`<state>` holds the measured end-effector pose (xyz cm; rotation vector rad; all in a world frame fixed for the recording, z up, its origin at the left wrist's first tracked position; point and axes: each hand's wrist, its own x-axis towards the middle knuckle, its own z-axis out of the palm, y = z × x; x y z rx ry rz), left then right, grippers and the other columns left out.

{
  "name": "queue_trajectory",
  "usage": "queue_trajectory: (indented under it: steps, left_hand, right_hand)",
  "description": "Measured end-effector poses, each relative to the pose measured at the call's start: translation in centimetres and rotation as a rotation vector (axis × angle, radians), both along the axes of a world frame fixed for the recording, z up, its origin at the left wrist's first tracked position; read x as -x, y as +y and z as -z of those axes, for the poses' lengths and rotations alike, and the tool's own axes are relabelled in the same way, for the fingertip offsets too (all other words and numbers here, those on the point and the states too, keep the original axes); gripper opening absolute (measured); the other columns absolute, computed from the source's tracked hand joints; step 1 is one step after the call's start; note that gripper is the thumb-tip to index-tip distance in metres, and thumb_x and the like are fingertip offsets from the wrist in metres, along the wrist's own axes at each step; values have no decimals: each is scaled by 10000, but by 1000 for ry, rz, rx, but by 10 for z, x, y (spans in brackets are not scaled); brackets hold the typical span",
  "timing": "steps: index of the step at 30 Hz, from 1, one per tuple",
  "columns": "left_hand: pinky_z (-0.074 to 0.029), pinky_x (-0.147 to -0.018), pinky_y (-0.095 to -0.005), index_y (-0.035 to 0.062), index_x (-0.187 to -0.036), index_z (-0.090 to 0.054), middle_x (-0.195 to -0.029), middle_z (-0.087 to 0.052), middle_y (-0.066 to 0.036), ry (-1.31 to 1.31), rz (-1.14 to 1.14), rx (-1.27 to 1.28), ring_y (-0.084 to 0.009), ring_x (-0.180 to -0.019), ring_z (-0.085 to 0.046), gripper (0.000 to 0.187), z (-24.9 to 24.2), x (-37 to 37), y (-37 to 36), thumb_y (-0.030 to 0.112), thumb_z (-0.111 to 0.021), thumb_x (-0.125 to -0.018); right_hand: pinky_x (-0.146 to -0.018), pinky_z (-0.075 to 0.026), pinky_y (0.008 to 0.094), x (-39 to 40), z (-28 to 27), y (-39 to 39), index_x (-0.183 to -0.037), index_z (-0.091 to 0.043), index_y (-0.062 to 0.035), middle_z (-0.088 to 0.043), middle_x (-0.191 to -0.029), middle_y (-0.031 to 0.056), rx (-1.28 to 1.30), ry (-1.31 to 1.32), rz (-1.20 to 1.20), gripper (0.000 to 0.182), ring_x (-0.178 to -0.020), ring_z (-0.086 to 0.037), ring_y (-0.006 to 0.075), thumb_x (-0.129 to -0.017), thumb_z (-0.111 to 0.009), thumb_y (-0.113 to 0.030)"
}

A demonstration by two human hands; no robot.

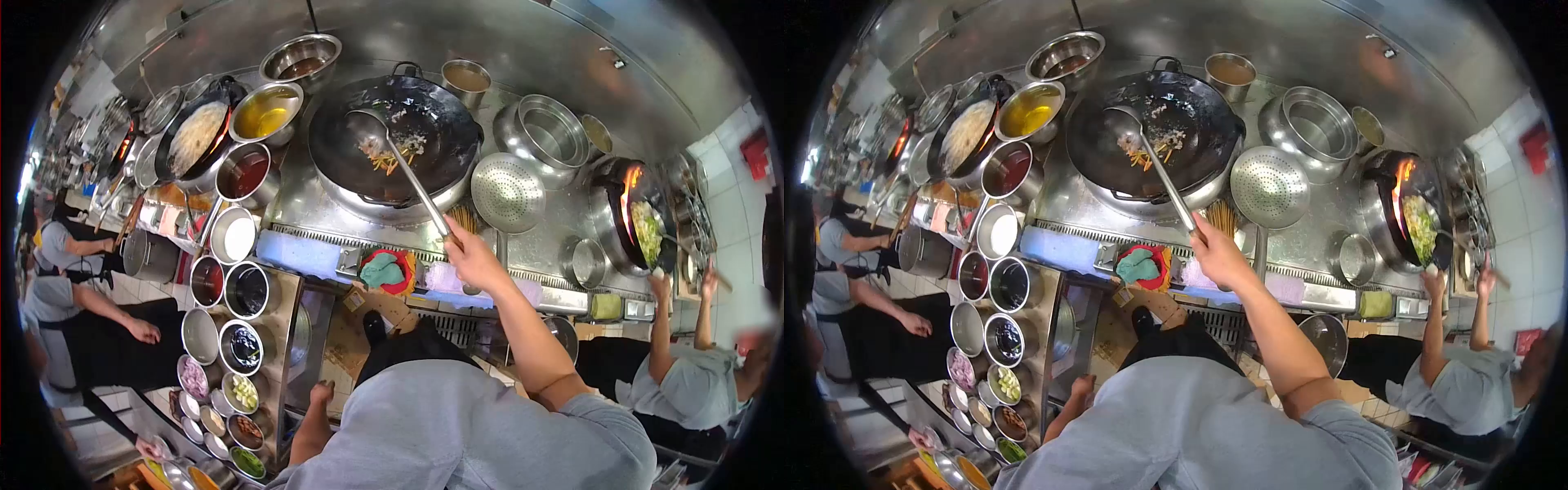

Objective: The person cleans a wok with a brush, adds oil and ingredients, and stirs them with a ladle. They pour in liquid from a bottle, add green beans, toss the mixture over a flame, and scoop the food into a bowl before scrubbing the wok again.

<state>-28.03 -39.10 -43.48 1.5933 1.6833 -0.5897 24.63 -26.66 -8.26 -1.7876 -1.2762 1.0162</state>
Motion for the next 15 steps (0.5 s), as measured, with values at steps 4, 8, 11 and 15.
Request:
queue_trajectory:
  steps: [4, 8, 11, 15]
  left_hand:
    - [-454, -885, -427, 86, -1099, -634, -1079, -624, -223, -14, -124, 41, -340, -1041, -595, 505, -49, -7, 10, 498, -483, -849]
    - [-479, -807, -396, 39, -1039, -649, -955, -663, -203, -322, -412, -11, -314, -924, -642, 493, -35, -26, 42, 473, -499, -857]
    - [-502, -700, -358, -1, -1044, -639, -877, -678, -158, -400, -161, -255, -244, -808, -669, 486, -73, -64, 81, 441, -523, -877]
    - [-493, -634, -299, -18, -1087, -618, -836, -666, -90, -617, -407, 29, -164, -709, -625, 442, -109, -102, 128, 379, -544, -905]
  right_hand:
    - [-389, -366, 231, -28, -22, -5, -1444, -273, -119, -461, -669, 1, 250, 512, 230, 520, -453, -405, 76, -959, -453, -163]
    - [-392, -403, 289, -25, -11, -8, -1438, -267, -72, -527, -679, 66, 83, 236, 378, 552, -452, -475, 128, -937, -469, -184]
    - [-430, -444, 344, -6, 73, 7, -1428, -272, -51, -580, -734, 147, -353, -642, 378, 549, -466, -532, 191, -931, -450, -203]
    - [-364, -362, 266, 43, -1, 43, -1443, -278, -154, -431, -622, 11, 142, 359, 418, 516, -436, -427, 100, -950, -428, -184]
